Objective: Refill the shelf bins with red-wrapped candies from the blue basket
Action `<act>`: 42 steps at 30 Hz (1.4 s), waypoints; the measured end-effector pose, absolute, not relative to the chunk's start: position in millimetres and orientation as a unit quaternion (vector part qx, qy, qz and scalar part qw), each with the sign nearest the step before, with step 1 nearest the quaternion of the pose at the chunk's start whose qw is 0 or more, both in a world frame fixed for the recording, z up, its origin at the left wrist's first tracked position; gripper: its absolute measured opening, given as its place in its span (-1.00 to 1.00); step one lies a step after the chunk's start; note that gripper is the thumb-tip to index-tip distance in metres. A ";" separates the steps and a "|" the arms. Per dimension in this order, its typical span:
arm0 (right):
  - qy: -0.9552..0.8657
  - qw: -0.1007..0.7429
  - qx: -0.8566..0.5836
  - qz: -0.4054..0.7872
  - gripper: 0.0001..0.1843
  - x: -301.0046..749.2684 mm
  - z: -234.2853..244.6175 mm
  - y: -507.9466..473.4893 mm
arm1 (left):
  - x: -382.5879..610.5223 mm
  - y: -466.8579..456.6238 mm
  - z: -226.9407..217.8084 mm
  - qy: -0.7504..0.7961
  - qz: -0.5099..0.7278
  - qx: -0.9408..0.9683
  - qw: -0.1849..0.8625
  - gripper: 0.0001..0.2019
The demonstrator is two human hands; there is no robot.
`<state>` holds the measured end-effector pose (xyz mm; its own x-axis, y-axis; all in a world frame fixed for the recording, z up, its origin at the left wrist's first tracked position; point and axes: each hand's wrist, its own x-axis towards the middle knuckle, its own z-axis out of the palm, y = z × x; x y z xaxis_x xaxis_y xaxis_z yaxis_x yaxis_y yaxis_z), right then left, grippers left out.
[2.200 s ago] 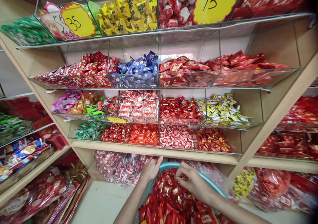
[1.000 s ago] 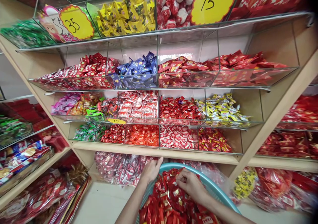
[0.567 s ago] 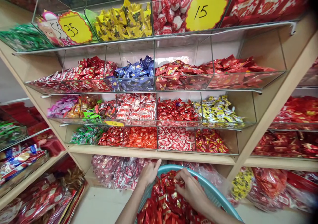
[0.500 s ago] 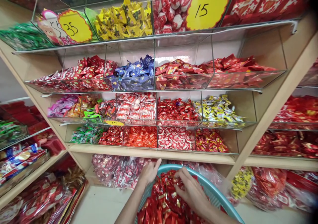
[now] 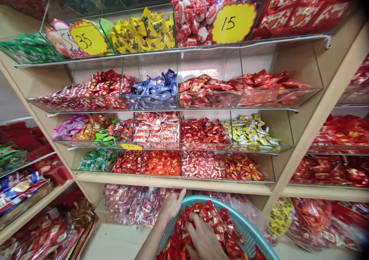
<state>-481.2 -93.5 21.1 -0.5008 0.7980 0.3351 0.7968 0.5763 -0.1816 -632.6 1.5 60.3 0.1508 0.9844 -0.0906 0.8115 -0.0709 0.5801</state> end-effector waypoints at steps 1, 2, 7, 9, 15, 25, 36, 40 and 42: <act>-0.866 0.184 -0.465 -0.004 -0.52 -484.1 17.0 -92.0 | -632.6 1.4 60.9 0.629 0.168 0.713 0.262 -0.25; -0.864 0.175 -0.472 -0.009 -0.52 -486.9 13.5 -90.7 | -632.7 1.4 61.4 0.630 0.170 0.711 0.262 -0.26; -0.851 0.152 -0.502 -0.008 -0.50 -491.4 9.4 -86.5 | -632.6 1.1 62.6 0.633 0.173 0.709 0.260 -0.27; -0.850 0.147 -0.505 -0.002 -0.47 -487.9 11.0 -86.1 | -632.2 1.1 63.3 0.628 0.171 0.713 0.261 -0.27; -0.857 0.154 -0.491 0.023 -0.50 -477.9 27.7 -89.1 | -630.6 0.6 64.8 0.633 0.172 0.708 0.262 -0.26; -0.818 0.368 -0.439 -0.046 -0.79 -442.0 237.2 7.1 | -633.0 0.1 61.0 0.634 0.178 0.705 0.263 -0.22; -0.741 0.228 -0.625 0.086 -0.88 -464.4 276.0 125.6 | -634.9 2.3 56.2 0.640 0.183 0.693 0.277 -0.23; -0.728 0.229 -0.642 0.079 -0.77 -468.2 263.8 135.0 | -636.0 3.1 54.7 0.635 0.192 0.693 0.282 -0.23; -0.731 0.232 -0.637 0.080 -0.75 -467.0 259.4 137.5 | -635.6 3.2 55.2 0.636 0.186 0.695 0.280 -0.23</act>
<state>-467.0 137.5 259.4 -0.0812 0.9681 0.2370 0.8943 0.1757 -0.4116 -635.6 3.2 55.2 0.1223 0.9877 -0.0977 0.7795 -0.0347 0.6254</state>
